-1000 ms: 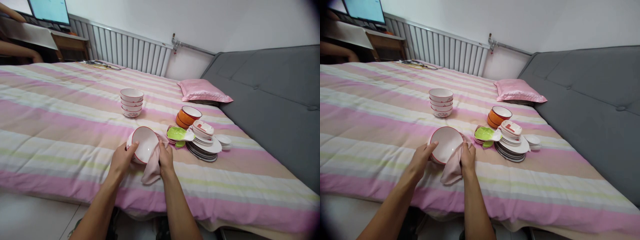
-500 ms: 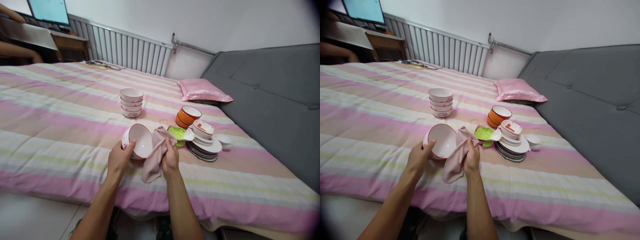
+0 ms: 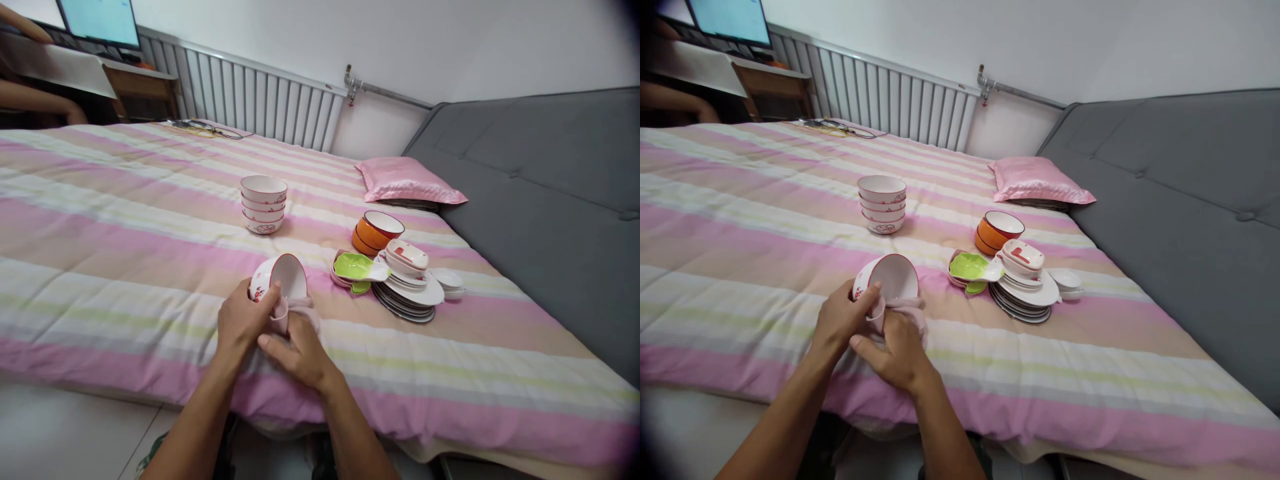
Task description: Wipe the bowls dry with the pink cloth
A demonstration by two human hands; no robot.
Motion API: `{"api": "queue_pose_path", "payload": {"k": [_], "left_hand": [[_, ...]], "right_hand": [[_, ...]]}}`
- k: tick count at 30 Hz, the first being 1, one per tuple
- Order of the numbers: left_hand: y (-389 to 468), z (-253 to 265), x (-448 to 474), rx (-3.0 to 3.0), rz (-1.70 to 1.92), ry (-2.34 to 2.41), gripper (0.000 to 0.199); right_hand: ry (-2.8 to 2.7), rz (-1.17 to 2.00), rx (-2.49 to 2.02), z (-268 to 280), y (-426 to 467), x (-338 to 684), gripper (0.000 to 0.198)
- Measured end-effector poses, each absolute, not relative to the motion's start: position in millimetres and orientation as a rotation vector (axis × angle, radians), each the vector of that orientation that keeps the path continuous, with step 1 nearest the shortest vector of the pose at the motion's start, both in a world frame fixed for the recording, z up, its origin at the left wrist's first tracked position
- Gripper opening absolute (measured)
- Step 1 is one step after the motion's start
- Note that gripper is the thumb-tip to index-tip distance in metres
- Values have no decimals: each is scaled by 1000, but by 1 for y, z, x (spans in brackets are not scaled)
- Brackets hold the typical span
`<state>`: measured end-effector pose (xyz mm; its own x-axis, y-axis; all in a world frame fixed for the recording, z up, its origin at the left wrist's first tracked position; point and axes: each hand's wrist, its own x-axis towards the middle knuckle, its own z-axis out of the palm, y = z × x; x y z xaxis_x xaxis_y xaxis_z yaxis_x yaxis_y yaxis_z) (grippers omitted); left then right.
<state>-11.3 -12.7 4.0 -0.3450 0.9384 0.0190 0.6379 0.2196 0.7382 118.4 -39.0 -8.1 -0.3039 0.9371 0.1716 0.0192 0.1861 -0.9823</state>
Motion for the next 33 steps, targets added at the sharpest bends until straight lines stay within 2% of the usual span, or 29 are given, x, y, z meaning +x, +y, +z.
{"api": "queue_pose_path", "payload": {"k": [4, 7, 12, 15, 20, 25, 33], "left_hand": [[-9, -1, -13, 1480, 942, 2020, 57], [-7, -4, -16, 1482, 948, 1970, 59], [-6, -7, -20, 1435, 967, 1865, 61], [-4, -11, -22, 1351, 1088, 1735, 64], [-4, -12, -20, 1050, 1246, 1521, 73], [-5, -5, -18, 884, 1206, 1399, 67], [-6, -6, -15, 1049, 1130, 1415, 59]], "right_hand": [[-2017, 880, -978, -14, -37, 119, 25], [-2124, 759, -1015, -19, -32, 124, 27], [-2239, 601, -1152, -26, -26, 130, 44], [-2254, 506, -1236, -31, -26, 128, 40], [-2174, 476, -1338, -35, -25, 123, 37], [-2112, 516, -1345, -36, -22, 122, 38], [-2005, 439, -1361, -39, -12, 119, 17]]}}
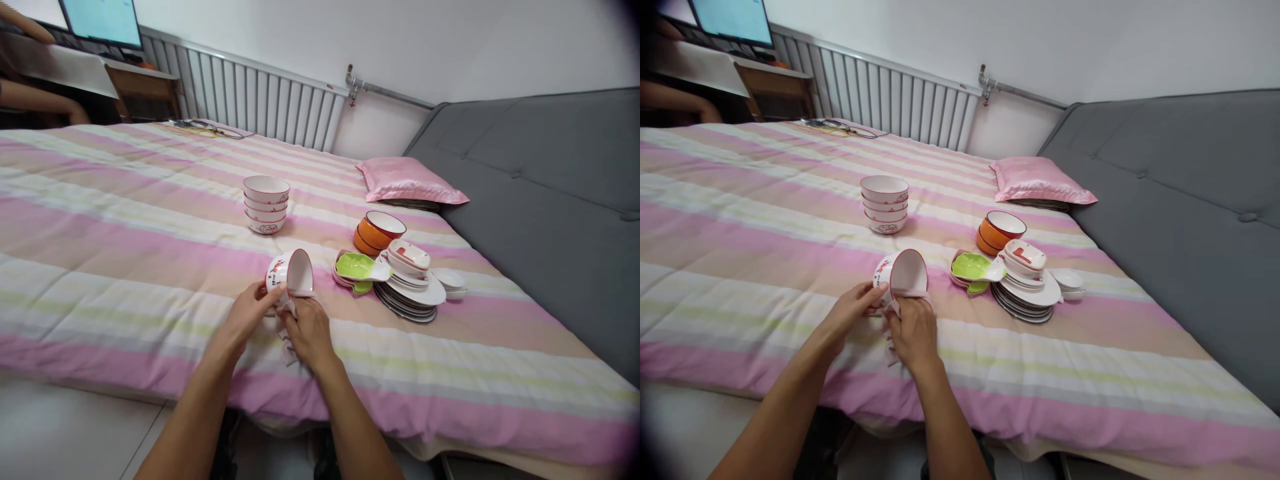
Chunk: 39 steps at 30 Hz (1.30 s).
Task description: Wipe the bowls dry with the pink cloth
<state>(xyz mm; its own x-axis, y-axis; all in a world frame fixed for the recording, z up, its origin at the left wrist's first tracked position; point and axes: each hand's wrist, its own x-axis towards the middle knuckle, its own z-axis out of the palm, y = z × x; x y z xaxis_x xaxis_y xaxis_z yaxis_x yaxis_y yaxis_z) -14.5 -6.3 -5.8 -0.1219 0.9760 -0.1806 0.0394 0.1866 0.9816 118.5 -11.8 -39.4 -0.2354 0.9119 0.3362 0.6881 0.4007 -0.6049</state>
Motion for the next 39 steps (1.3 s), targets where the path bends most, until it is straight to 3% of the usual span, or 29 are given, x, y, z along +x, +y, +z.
{"api": "queue_pose_path", "payload": {"k": [4, 9, 12, 16, 30, 39], "left_hand": [[-6, -9, -9, 1077, 1225, 1371, 68], [-5, -11, -6, 1122, 1285, 1302, 65], [-5, -10, -6, 1097, 1287, 1299, 65], [-7, -8, -7, 1061, 1271, 1283, 64], [-8, -4, -6, 937, 1309, 1164, 63], [-12, 3, -3, 974, 1424, 1166, 63]], "right_hand": [[-1893, 510, -1324, -38, -12, 116, 18], [-1733, 661, -1269, -35, -19, 112, 23], [-1830, 673, -1272, -35, -19, 113, 21], [-2039, 564, -1293, -35, -16, 119, 35], [-2051, 424, -1429, -35, -14, 124, 15], [-1547, 748, -1262, -34, -20, 116, 31]]}}
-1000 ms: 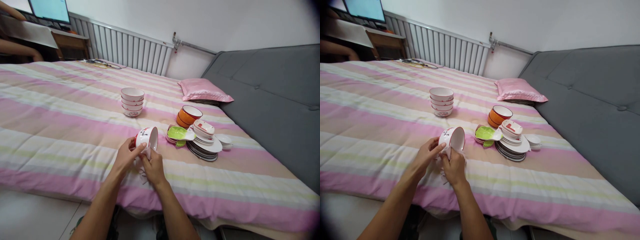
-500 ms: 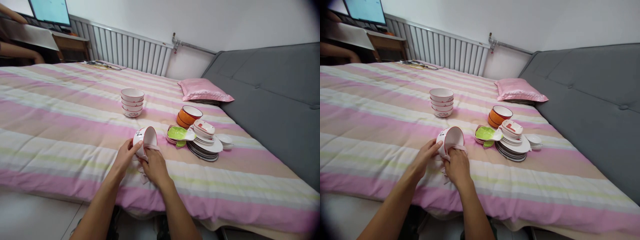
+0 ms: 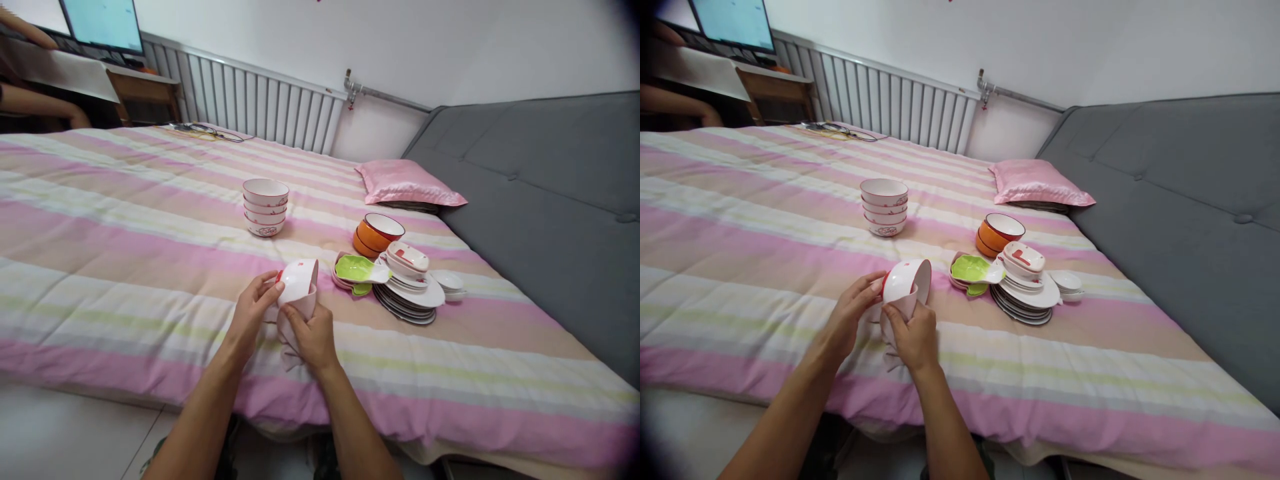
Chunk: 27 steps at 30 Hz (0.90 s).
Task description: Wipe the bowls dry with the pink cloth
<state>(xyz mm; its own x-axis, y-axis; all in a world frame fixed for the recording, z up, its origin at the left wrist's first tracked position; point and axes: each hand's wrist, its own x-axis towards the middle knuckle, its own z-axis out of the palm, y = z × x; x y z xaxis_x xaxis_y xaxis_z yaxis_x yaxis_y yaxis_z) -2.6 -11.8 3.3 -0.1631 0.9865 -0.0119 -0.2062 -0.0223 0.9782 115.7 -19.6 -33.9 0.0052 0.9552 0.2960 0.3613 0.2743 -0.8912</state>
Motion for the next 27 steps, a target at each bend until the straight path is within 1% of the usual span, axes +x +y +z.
{"api": "queue_pose_path", "payload": {"k": [2, 5, 10, 18, 22, 25, 27], "left_hand": [[-12, 5, -2, 971, 1410, 1177, 63], [-12, 5, -4, 971, 1391, 1203, 62], [-11, 3, -4, 972, 1380, 1198, 63], [-8, -4, -6, 859, 1360, 1282, 79], [-6, -6, -6, 823, 1345, 1229, 73], [-8, -2, -3, 831, 1263, 1198, 66], [-12, 3, 0, 883, 1196, 1179, 63]], "right_hand": [[-1597, 763, -1286, -34, -18, 115, 26], [-1823, 681, -1359, -35, -16, 117, 20], [-2094, 483, -1379, -34, -14, 123, 26], [-2101, 421, -1453, -35, -14, 122, 27], [-2080, 384, -1506, -36, -13, 123, 26], [-2013, 366, -1550, -36, -12, 122, 19], [-1928, 407, -1532, -36, -13, 121, 19]]}}
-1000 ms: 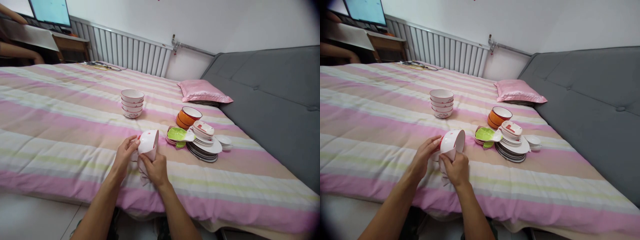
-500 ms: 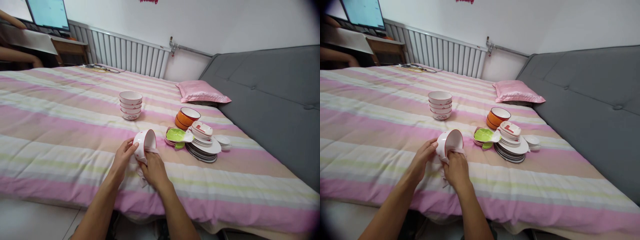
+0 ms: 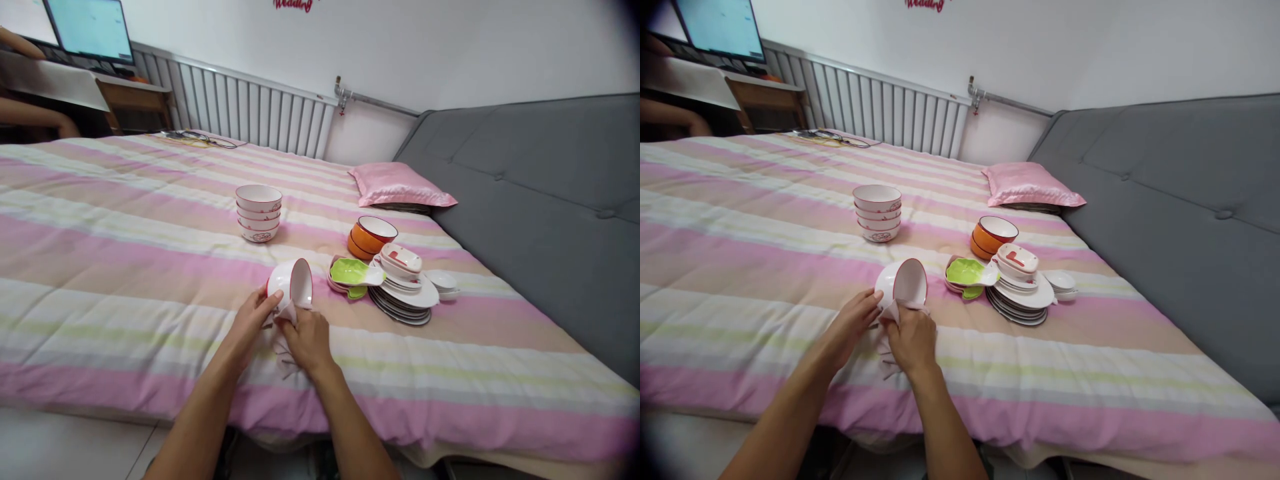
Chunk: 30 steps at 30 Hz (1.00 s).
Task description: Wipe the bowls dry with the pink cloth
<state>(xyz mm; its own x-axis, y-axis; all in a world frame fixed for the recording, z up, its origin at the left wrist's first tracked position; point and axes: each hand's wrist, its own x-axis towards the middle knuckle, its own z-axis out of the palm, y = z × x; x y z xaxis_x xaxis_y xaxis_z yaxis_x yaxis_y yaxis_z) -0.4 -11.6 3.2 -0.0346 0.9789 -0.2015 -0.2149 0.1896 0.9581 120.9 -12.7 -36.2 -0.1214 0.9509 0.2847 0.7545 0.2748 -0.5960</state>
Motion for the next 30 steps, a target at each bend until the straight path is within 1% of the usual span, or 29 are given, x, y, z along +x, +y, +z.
{"api": "queue_pose_path", "payload": {"k": [4, 7, 10, 13, 18, 20, 22, 23, 26, 30], "left_hand": [[-15, 11, 2, 934, 1281, 1156, 60], [-14, 9, 0, 978, 1316, 1149, 58], [-11, 3, -4, 984, 1257, 1191, 60], [-9, 0, -6, 976, 1218, 1209, 56], [-9, 2, -5, 957, 1226, 1217, 56], [-9, 3, -5, 955, 1227, 1209, 57], [-9, 3, -4, 952, 1231, 1190, 57], [-9, 3, -4, 950, 1232, 1177, 57], [-10, 4, -3, 935, 1252, 1144, 57], [-12, 8, -1, 938, 1320, 1073, 55]], "right_hand": [[-1702, 636, -1351, -37, -16, 119, 25], [-1676, 744, -1278, -37, -16, 119, 21], [-1891, 658, -1318, -35, -15, 121, 14], [-2075, 502, -1347, -32, -14, 124, 19], [-2107, 419, -1364, -33, -14, 126, 28], [-2107, 406, -1388, -34, -13, 126, 22], [-2090, 401, -1428, -33, -12, 126, 15], [-2068, 399, -1449, -33, -12, 126, 15], [-1940, 438, -1486, -32, -13, 124, 23], [-1660, 645, -1415, -34, -14, 120, 33]]}}
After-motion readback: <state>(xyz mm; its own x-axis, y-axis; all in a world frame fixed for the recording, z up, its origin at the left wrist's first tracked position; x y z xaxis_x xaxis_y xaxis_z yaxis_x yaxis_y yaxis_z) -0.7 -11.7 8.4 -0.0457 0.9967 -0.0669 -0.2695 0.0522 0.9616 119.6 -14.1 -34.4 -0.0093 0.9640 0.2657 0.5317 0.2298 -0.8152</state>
